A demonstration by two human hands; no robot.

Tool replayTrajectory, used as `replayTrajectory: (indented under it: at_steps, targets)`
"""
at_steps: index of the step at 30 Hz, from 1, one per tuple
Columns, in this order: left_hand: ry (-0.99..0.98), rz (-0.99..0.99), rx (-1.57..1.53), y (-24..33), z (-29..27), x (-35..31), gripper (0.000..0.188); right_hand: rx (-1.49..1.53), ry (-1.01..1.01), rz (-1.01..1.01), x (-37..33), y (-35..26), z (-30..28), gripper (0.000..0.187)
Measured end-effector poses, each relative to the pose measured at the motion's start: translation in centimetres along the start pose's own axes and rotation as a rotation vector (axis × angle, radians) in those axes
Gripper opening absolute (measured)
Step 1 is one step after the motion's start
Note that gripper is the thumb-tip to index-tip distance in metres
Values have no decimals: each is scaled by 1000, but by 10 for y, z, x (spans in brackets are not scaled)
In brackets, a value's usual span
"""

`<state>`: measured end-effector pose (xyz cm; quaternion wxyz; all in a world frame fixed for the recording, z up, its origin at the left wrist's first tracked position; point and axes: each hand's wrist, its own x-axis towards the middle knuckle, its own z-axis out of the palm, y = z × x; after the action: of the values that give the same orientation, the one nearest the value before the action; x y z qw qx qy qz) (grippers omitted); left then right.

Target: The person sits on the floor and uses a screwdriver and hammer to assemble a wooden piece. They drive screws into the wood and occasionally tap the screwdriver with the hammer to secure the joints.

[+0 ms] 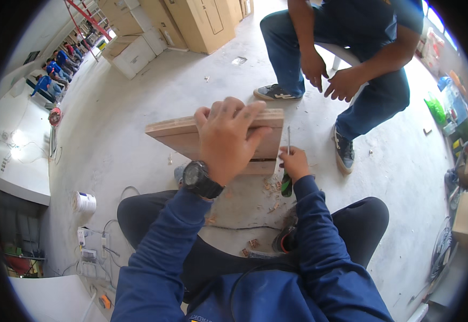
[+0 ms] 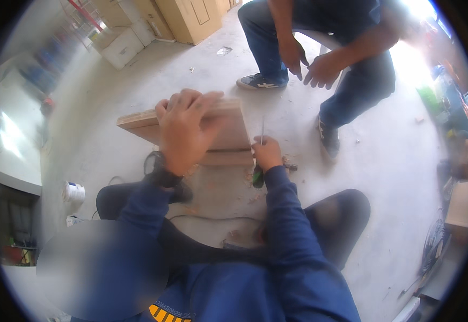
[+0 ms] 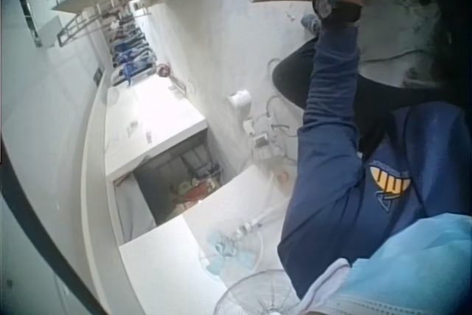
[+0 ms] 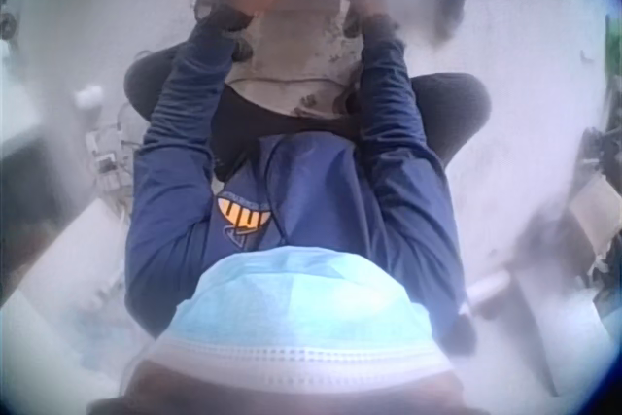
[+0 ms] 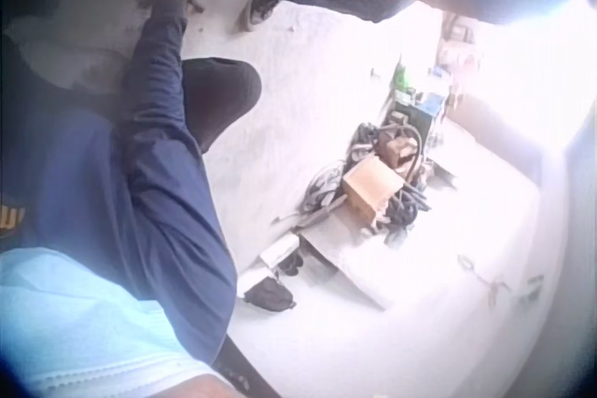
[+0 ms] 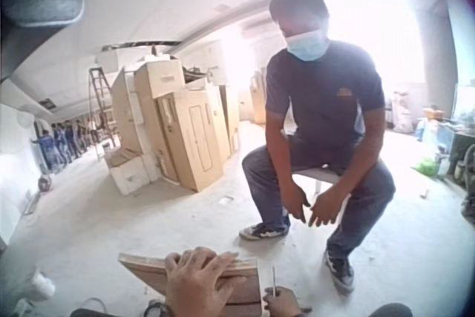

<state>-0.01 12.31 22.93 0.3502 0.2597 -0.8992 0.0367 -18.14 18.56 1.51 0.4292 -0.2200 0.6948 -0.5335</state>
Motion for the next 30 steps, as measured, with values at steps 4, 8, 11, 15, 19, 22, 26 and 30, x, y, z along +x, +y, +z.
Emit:
replayTrajectory:
  at_steps: [4,8,11,15,19,22,26,30]
  targets:
    - [-125,-26,-89,-10,-10,7,64,211,-33,-109,-36,-97,-41,64]
    - [-222,147,-2,-16,-24,4,81,470,-157,-319,-97,-186,-48,71]
    - [-151,243,-110,-18,-22,2,93,625,-134,-466,-118,-225,-17,69]
    - [92,267,-518,-28,-11,6,86,671,-154,-596,-116,-250,37,61]
    - [143,81,-915,-40,-14,7,67,115,-146,-800,-99,-257,34,47]
    - [217,-137,-1256,-40,-18,6,51,-286,-58,-953,-85,-246,3,50]
    - [447,-460,-1499,-38,-27,14,34,-360,-253,-1019,-78,-210,-6,51]
    - [581,-492,-1443,-49,-53,31,30,-282,-301,-795,-83,-179,-3,56]
